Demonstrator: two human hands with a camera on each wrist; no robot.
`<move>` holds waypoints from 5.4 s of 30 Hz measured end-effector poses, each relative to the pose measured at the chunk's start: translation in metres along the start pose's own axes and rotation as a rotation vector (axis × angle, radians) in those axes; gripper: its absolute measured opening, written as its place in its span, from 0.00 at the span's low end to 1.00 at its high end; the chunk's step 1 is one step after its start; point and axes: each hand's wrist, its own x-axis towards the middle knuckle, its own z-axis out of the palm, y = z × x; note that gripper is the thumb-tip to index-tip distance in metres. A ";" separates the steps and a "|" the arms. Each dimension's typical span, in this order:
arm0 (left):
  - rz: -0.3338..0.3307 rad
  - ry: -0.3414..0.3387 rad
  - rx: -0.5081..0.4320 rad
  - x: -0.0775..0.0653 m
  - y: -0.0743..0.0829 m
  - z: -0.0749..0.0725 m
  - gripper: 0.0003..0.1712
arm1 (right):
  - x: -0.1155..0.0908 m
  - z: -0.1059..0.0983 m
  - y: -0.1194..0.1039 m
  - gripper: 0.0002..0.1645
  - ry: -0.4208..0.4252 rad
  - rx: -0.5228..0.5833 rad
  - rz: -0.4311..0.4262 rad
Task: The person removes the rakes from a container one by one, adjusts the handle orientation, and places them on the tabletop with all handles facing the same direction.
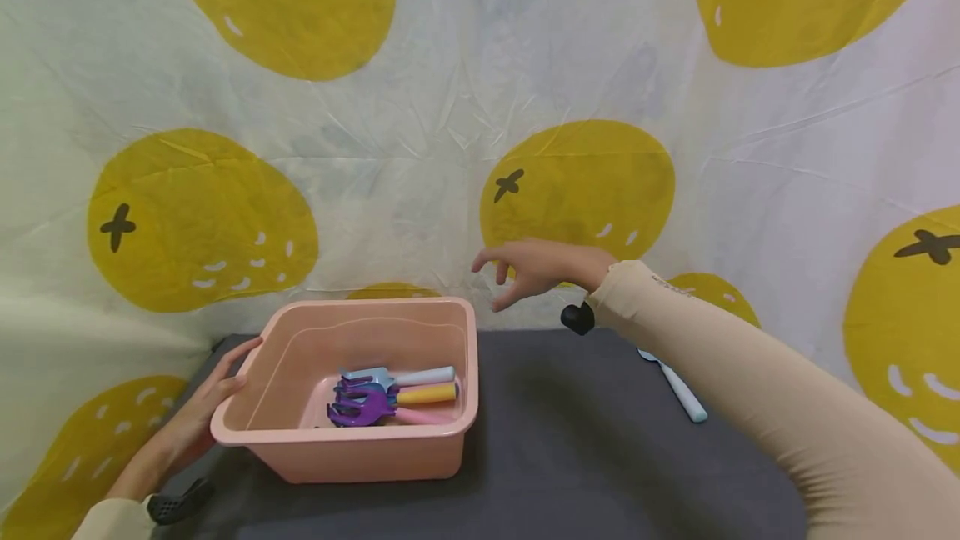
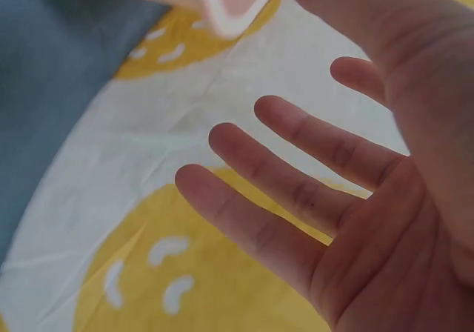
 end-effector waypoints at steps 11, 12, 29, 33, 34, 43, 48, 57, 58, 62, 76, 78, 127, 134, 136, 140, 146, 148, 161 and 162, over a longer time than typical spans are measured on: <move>-0.045 0.018 -0.024 -0.001 0.004 0.003 0.36 | 0.063 0.027 -0.044 0.42 -0.135 -0.008 -0.159; -0.049 0.022 -0.022 -0.001 0.004 0.003 0.36 | 0.069 0.031 -0.047 0.42 -0.148 0.001 -0.164; -0.014 -0.027 -0.041 -0.006 0.013 0.005 0.35 | 0.118 0.110 -0.068 0.40 -0.474 0.155 -0.020; -0.032 -0.043 -0.063 -0.005 0.012 0.007 0.35 | 0.121 0.126 -0.066 0.37 -0.523 0.157 0.017; -0.030 -0.042 -0.064 -0.005 0.012 0.008 0.35 | 0.121 0.129 -0.066 0.37 -0.530 0.148 0.024; 0.002 -0.026 -0.057 -0.005 0.014 0.012 0.34 | 0.125 0.150 -0.066 0.25 -0.553 0.010 0.074; -0.024 -0.005 -0.055 -0.004 0.013 0.012 0.34 | 0.110 0.152 -0.073 0.16 -0.536 0.074 0.053; -0.001 0.003 -0.053 -0.005 0.016 0.015 0.34 | 0.099 0.153 -0.083 0.10 -0.509 0.184 0.047; 0.000 0.004 -0.052 -0.005 0.017 0.015 0.34 | 0.098 0.152 -0.083 0.09 -0.503 0.230 0.054; -0.003 0.011 -0.053 -0.004 0.019 0.016 0.34 | 0.092 0.150 -0.086 0.11 -0.463 0.473 0.132; -0.003 0.020 -0.049 -0.003 0.018 0.016 0.34 | 0.122 0.158 -0.075 0.24 -0.457 0.158 0.007; -0.007 0.023 -0.040 -0.003 0.018 0.016 0.35 | 0.127 0.150 -0.075 0.27 -0.452 0.128 0.014; -0.019 0.020 -0.021 -0.008 0.017 0.011 0.33 | -0.043 0.021 0.072 0.29 0.011 0.335 0.139; -0.036 0.018 -0.019 -0.008 0.016 0.009 0.33 | -0.072 0.047 0.119 0.30 0.091 0.479 0.223; -0.034 0.012 -0.022 -0.009 0.016 0.009 0.33 | -0.079 0.056 0.133 0.29 0.117 0.499 0.220; -0.026 0.012 -0.037 -0.009 0.016 0.007 0.33 | -0.091 0.074 0.160 0.30 0.157 0.529 0.223; -0.030 0.010 -0.048 -0.008 0.015 0.005 0.33 | -0.106 0.105 0.189 0.28 0.188 0.588 0.231; -0.036 0.009 -0.049 -0.008 0.015 0.004 0.33 | -0.110 0.115 0.197 0.28 0.198 0.600 0.228; -0.031 0.016 -0.040 -0.009 0.011 0.004 0.32 | -0.125 0.169 0.227 0.30 0.181 0.713 0.376; -0.031 0.016 -0.042 -0.008 0.012 0.004 0.32 | -0.126 0.171 0.228 0.29 0.179 0.721 0.379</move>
